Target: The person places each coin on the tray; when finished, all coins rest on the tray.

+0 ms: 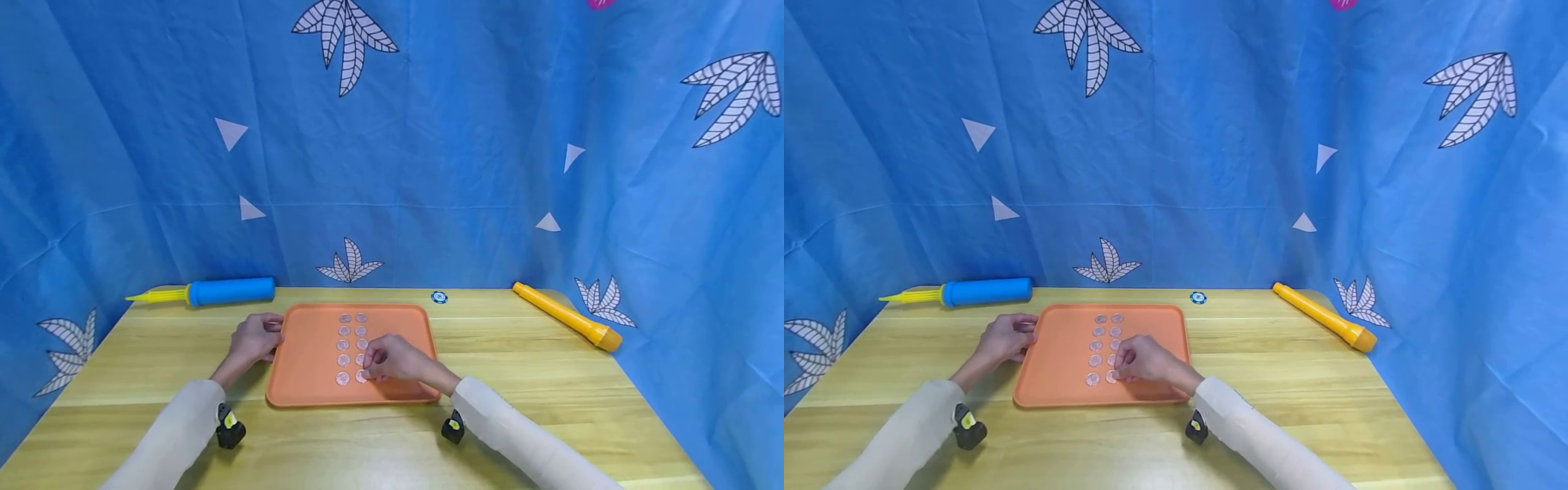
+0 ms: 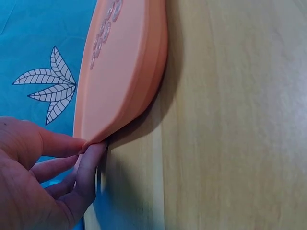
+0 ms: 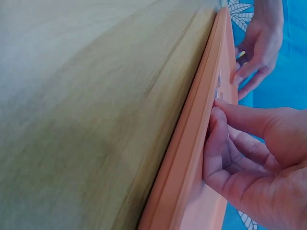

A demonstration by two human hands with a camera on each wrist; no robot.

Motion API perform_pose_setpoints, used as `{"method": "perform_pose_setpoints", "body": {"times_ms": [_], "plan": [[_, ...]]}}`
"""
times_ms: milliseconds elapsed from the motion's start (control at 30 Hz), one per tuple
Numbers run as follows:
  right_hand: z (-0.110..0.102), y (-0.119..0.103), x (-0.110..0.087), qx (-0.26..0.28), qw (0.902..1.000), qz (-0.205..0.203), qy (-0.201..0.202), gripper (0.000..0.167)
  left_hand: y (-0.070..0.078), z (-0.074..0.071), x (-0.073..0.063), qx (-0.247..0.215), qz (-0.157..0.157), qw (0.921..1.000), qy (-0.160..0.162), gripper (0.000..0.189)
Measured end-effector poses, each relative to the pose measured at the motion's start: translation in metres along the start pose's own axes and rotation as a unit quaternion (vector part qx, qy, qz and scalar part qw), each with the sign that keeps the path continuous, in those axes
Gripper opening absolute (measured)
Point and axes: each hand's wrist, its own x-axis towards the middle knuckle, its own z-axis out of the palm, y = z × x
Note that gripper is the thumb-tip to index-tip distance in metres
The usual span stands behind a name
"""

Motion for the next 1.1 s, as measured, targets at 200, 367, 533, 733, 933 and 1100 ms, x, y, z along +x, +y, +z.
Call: {"method": "perform_pose_setpoints", "body": {"times_ms": [200,367,533,733,933,1100], "plan": [[-0.002,0.002,-0.003,0.011,0.9999,-0.007,-0.007,0.007,0.001,0.002,0.001,-0.008,-0.007,0.9999,-0.003,0.045],[-0.006,0.005,-0.006,0.007,0.9998,-0.016,-0.014,0.005,0.001,0.001,0.000,-0.041,-0.023,0.9986,-0.023,0.045],[-0.010,0.007,-0.009,0.004,0.9993,-0.034,-0.016,0.004,0.002,0.000,0.002,-0.051,-0.027,0.9980,-0.028,0.046],[-0.022,0.014,-0.014,-0.010,0.9993,-0.035,-0.009,0.007,0.003,0.004,0.006,-0.044,-0.014,0.9986,-0.028,0.045],[-0.046,0.019,-0.021,-0.029,0.9986,-0.045,0.003,0.008,0.005,0.005,0.004,-0.019,0.002,0.9997,-0.018,0.044],[-0.073,0.023,-0.032,-0.075,0.9944,-0.062,0.042,0.008,0.001,-0.001,-0.003,-0.023,0.040,0.9989,-0.010,0.047]]}}
